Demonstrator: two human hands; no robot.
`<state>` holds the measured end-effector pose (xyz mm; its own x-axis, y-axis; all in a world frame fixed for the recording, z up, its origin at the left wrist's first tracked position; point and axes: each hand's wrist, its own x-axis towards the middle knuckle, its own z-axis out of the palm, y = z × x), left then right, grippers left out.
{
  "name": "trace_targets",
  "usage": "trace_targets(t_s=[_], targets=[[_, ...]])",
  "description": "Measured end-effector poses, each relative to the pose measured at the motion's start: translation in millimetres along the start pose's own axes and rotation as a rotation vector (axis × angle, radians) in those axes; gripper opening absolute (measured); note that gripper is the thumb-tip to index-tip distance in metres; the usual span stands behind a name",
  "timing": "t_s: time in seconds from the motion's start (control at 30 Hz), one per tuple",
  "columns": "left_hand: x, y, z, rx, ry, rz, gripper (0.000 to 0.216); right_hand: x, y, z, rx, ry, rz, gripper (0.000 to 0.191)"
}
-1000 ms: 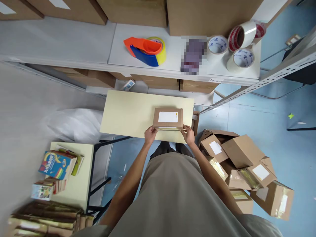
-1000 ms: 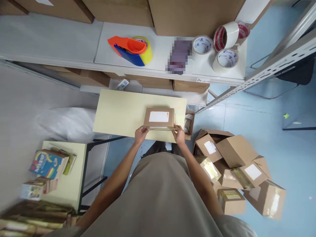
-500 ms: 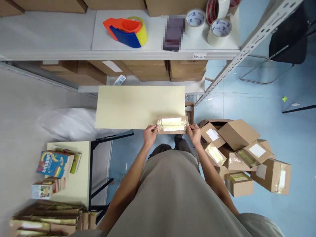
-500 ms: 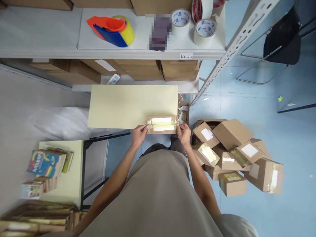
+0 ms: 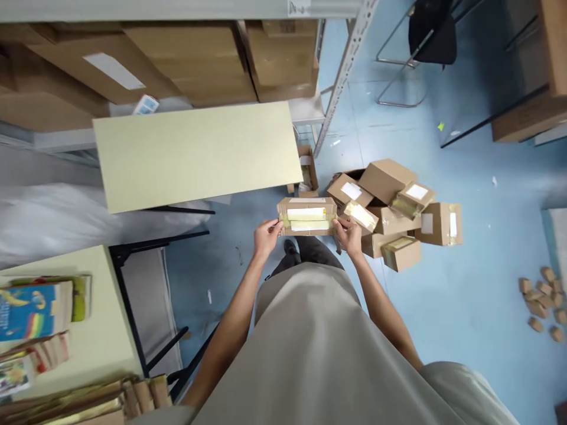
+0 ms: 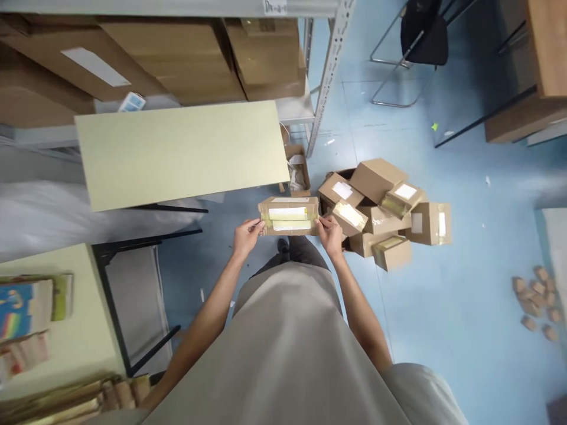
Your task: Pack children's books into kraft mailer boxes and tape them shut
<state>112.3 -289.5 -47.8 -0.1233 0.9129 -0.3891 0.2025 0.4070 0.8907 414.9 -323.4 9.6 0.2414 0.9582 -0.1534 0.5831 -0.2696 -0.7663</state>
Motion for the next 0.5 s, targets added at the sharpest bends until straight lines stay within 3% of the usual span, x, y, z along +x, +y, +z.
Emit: trace_targets(t_s=[0.13,0.3,0.4,0.5], targets=[[-34.9,-1.9,20.8,0.036,-0.089,0.021,0.032,-44.5,23.0,-26.1,-0.028,0.035,0.067,0.066],[-67.1,8.2,51.3,0.113,-0.141,0.068,0.032,-71.3,53.6,-60.9,0.016,0.051,0.119,0.067],[-80.1,15.8,83.2,0.168,-0.18,0.058,0.03,-78.0,79.6,-89.3,0.037,0.058,0.146,0.065],[-90.9,22.3,132.5,0.238,-0.251,0.022,0.028,-84.6,117.4,-127.1,0.048,0.066,0.192,0.066]])
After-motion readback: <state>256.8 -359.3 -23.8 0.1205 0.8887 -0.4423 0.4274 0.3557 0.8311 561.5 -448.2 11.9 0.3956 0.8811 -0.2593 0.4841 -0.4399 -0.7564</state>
